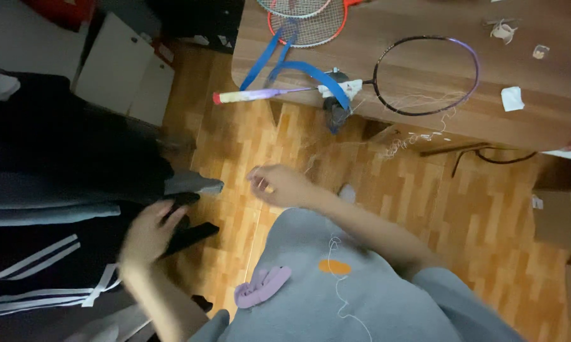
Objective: Untangling a long piece of white string near a badminton racket on a desk.
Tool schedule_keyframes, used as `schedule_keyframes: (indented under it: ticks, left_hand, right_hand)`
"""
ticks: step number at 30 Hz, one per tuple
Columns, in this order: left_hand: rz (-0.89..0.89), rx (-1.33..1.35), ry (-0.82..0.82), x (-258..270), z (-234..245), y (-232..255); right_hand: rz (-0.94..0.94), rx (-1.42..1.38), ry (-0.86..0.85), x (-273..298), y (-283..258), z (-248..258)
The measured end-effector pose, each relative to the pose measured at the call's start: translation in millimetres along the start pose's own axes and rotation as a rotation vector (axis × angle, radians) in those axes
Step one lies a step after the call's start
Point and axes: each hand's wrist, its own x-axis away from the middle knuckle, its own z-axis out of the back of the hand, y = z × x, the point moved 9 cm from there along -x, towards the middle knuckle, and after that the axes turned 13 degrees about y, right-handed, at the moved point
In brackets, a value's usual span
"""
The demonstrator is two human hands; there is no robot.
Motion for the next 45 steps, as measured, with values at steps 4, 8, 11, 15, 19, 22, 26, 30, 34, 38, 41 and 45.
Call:
schedule_keyframes:
  ticks: [4, 8, 11, 15, 19, 22, 26, 30, 34, 38, 41, 45]
  left_hand:
    - [-0.212, 0.79, -0.177, 36, -30, 147]
    - [0.194, 1.256, -0.492, 2, -193, 76]
    - [0.16, 1.474, -1.001, 44, -163, 159]
    - [-0.45, 0.929, -0.884, 97, -102, 212]
    - [-0.652, 1.014, -0.518, 80, -68, 207]
    - [-0.324, 1.388, -0.496, 47, -103, 163]
    - [-0.156, 1.7, -0.419, 31, -70, 177]
    - [0.044, 2.011, -0.417, -8, -65, 156]
    - [-0.025, 2.128, -0.411, -58, -30, 132]
    - [-0.106, 2.099, -0.075, -86, 26, 131]
    - [-0.017, 1.747, -0.018, -85, 9, 148]
    - [0.218, 1.861, -0.554, -4, -51, 234]
  right_hand:
    - [-0.041, -0.403, -0.278, 4, -23, -54]
    - [0.035, -0.261, -0.092, -3, -73, 10]
    - [-0.056, -0.524, 0.149, -14, -57, 59]
    - [-0.324, -0.699, 0.463, -22, 17, 101]
    - [-0.341, -0.608, 0.574, -15, 42, 144]
    - [-0.103, -0.231, 0.038, 8, 26, 93]
    - [-0.144, -0.133, -0.407, 43, -27, 19]
    - [-0.074, -0.509, -0.482, 62, -43, -18]
    - [-0.202, -0.569, -0.452, 78, -34, -22]
    - [-0.217, -0.664, -0.308, 72, -36, 5]
    - [-0.153, -0.823, -0.158, 58, -31, 26]
    - [-0.131, -0.903, 0.189, 37, -2, 61]
